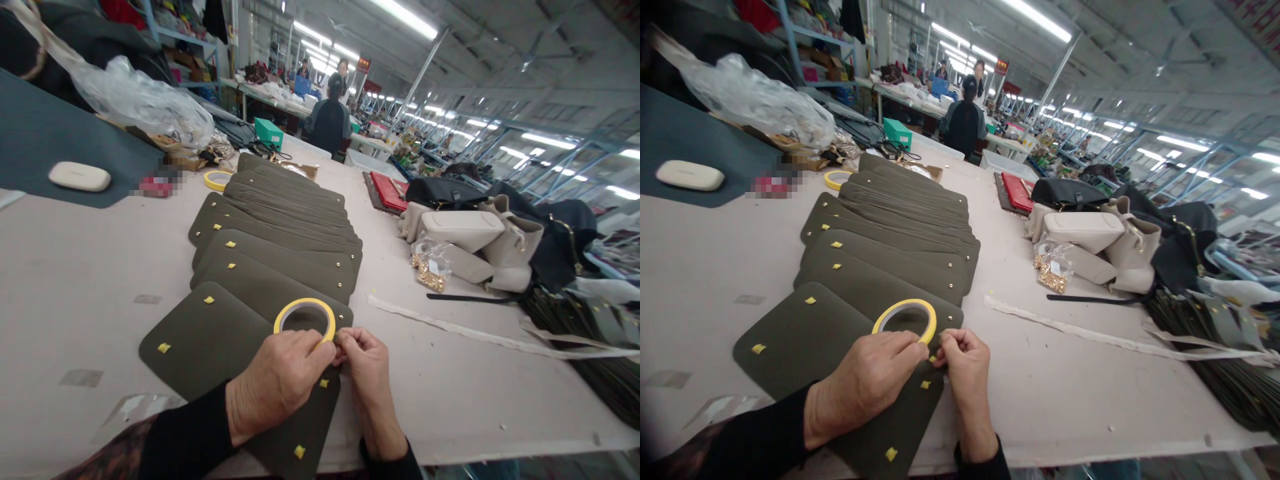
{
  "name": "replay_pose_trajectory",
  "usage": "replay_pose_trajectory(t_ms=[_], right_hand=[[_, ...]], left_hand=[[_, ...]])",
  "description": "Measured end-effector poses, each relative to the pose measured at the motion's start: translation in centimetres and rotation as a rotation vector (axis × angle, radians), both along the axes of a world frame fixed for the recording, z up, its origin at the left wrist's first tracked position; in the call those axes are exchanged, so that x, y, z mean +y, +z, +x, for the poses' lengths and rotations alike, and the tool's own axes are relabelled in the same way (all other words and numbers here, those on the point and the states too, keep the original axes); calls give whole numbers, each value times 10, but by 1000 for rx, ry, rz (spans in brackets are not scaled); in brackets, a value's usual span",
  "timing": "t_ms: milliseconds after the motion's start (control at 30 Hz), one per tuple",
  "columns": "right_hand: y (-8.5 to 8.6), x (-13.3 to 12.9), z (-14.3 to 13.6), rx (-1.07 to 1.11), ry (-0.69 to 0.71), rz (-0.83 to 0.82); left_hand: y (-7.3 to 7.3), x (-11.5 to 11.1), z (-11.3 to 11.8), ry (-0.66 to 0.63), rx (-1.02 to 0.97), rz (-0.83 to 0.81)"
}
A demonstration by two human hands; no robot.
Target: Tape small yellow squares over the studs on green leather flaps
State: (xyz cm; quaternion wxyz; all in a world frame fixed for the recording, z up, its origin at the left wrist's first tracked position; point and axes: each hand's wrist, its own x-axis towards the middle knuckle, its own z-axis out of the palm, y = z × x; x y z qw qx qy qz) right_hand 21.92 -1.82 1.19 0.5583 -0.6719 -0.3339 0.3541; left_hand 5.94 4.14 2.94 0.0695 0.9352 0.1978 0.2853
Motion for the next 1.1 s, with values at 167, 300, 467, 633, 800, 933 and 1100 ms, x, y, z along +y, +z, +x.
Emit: replay_pose_trajectory(t_ms=[167,300,467,633,800,933,1100], right_hand=[[-4,9,30,-85,17,-37],[-6,16,33,-271,92,-77],[-6,27,28,-645,127,-98],[-3,35,26,-871,139,-134],[-3,24,31,-929,62,-77],[-6,14,33,-1140,198,177],[-10,24,29,-1267,312,63]], left_hand=[[-16,7,12,37,241,22],[-23,11,14,27,318,24],[-22,10,12,17,327,-2],[-22,11,10,11,344,-20],[-23,11,9,41,323,-32],[-21,9,10,65,319,-24],[-22,11,10,82,301,26]])
